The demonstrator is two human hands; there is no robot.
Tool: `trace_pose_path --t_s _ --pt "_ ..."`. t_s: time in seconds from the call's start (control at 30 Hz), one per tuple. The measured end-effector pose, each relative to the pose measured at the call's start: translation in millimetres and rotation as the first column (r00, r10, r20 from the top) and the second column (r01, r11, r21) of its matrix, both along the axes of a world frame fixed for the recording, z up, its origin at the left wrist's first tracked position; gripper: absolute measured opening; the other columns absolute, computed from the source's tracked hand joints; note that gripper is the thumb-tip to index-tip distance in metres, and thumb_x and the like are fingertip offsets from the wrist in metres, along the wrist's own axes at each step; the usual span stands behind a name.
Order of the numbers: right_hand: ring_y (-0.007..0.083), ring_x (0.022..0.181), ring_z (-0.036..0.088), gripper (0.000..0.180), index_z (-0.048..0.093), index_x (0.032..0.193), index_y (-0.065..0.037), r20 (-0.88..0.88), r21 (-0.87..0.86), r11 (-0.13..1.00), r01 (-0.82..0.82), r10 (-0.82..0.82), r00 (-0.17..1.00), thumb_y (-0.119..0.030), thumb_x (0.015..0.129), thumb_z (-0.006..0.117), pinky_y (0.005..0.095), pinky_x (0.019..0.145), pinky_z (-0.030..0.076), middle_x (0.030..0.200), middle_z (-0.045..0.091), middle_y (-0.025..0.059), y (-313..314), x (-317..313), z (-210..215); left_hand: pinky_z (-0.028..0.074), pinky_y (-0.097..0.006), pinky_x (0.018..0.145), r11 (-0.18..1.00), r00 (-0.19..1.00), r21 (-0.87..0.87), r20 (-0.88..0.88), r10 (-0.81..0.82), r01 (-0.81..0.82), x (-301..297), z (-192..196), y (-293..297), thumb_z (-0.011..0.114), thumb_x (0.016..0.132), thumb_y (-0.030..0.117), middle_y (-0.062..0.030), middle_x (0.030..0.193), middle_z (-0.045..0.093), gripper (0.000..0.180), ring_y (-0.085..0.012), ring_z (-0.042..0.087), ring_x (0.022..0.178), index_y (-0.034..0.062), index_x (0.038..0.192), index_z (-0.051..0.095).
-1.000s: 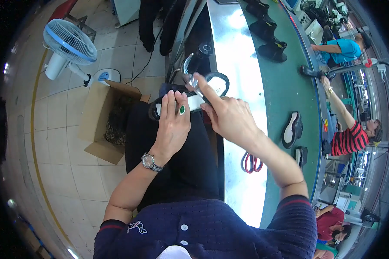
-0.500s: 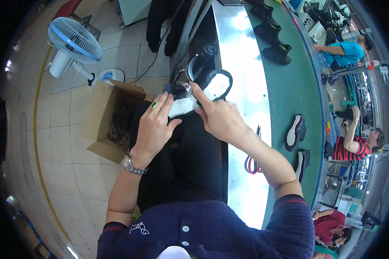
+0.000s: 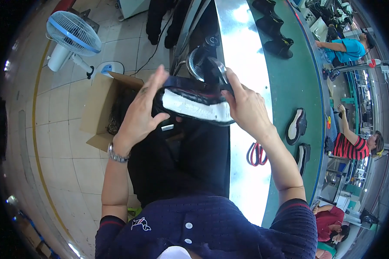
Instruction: Manufacturing shoes by trimming excess material from soles using pliers and scissors.
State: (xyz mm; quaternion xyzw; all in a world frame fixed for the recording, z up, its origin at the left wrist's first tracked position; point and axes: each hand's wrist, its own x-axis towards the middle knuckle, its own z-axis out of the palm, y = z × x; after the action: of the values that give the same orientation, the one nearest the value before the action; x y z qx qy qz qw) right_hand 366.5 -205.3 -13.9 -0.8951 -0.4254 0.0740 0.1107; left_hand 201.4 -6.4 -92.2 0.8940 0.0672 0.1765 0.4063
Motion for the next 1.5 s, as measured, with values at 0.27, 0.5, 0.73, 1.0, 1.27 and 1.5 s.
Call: trace_pose_path --t_s 0.27,0.5,0.73,1.0,1.27,1.5 --pt "0.0119 0.062 0.064 0.056 0.034 0.146 -0.005 -0.789 -0.057 0.993 0.107 -0.110 0.604 -0.013 0.096 0.059 0.0276 0.060 0.052 0.084 0.068 0.0084 -33 -62 7 0.052 -0.036 0.074 0.908 0.917 -0.218 -0.262 0.300 -0.359 -77 -13 -52 0.068 0.089 0.036 -0.0199 0.119 0.058 0.059 -0.0310 0.064 0.085 -0.0041 0.129 0.052" --pt "0.0334 0.055 0.061 0.058 0.025 0.148 -0.015 -0.679 -0.076 0.907 -0.414 0.257 0.688 -0.020 0.098 0.055 0.0427 0.060 0.047 0.063 0.059 0.0173 4 -67 10 0.051 -0.038 0.054 0.884 0.885 0.046 0.028 0.465 -0.466 -83 -21 -45 0.052 0.099 0.018 -0.0173 0.080 0.066 0.024 -0.0321 0.064 0.064 -0.0023 0.095 0.063" --pt "0.0344 0.053 0.062 0.057 0.024 0.147 -0.011 -0.655 -0.369 0.720 -0.587 0.246 0.714 -0.014 0.098 0.052 0.0442 0.053 0.048 0.057 0.059 0.0163 57 -71 42 0.052 -0.035 0.062 0.848 0.880 -0.252 -0.036 0.474 -0.467 -92 -25 -50 0.054 0.098 0.015 -0.0190 0.080 0.066 0.024 -0.0320 0.066 0.069 -0.0057 0.103 0.064" --pt "0.0341 0.058 0.066 0.061 0.029 0.147 -0.006 -0.495 -0.431 0.521 -0.736 0.546 0.676 0.000 0.090 0.050 0.0403 0.061 0.056 0.060 0.061 0.0188 77 -77 47 0.046 -0.032 0.096 0.643 0.983 -0.745 -0.171 0.073 -0.178 -98 -13 -52 0.081 0.077 0.016 -0.0145 0.120 0.059 0.097 -0.0197 0.058 0.109 0.0039 0.152 0.021" --pt "0.0309 0.065 0.070 0.064 0.033 0.147 -0.006 -0.598 -0.361 0.560 -0.746 0.475 0.646 0.003 0.086 0.050 0.0419 0.063 0.058 0.072 0.066 0.0223 80 -73 31 0.041 -0.035 0.103 0.157 0.978 -0.966 -0.210 0.002 -0.207 -87 -33 -72 0.080 0.075 0.008 -0.0150 0.136 0.047 0.101 -0.0221 0.050 0.123 0.0011 0.152 0.015" --pt "0.0308 0.061 0.068 0.063 0.032 0.147 -0.012 -0.555 -0.509 0.457 -0.729 0.473 0.684 -0.002 0.088 0.052 0.0413 0.058 0.056 0.068 0.066 0.0188 77 -72 46 0.040 -0.036 0.105 0.283 0.988 -0.948 -0.120 0.098 -0.143 -85 -30 -87 0.078 0.080 0.012 -0.0169 0.140 0.043 0.101 -0.0227 0.047 0.126 0.0013 0.152 0.010"
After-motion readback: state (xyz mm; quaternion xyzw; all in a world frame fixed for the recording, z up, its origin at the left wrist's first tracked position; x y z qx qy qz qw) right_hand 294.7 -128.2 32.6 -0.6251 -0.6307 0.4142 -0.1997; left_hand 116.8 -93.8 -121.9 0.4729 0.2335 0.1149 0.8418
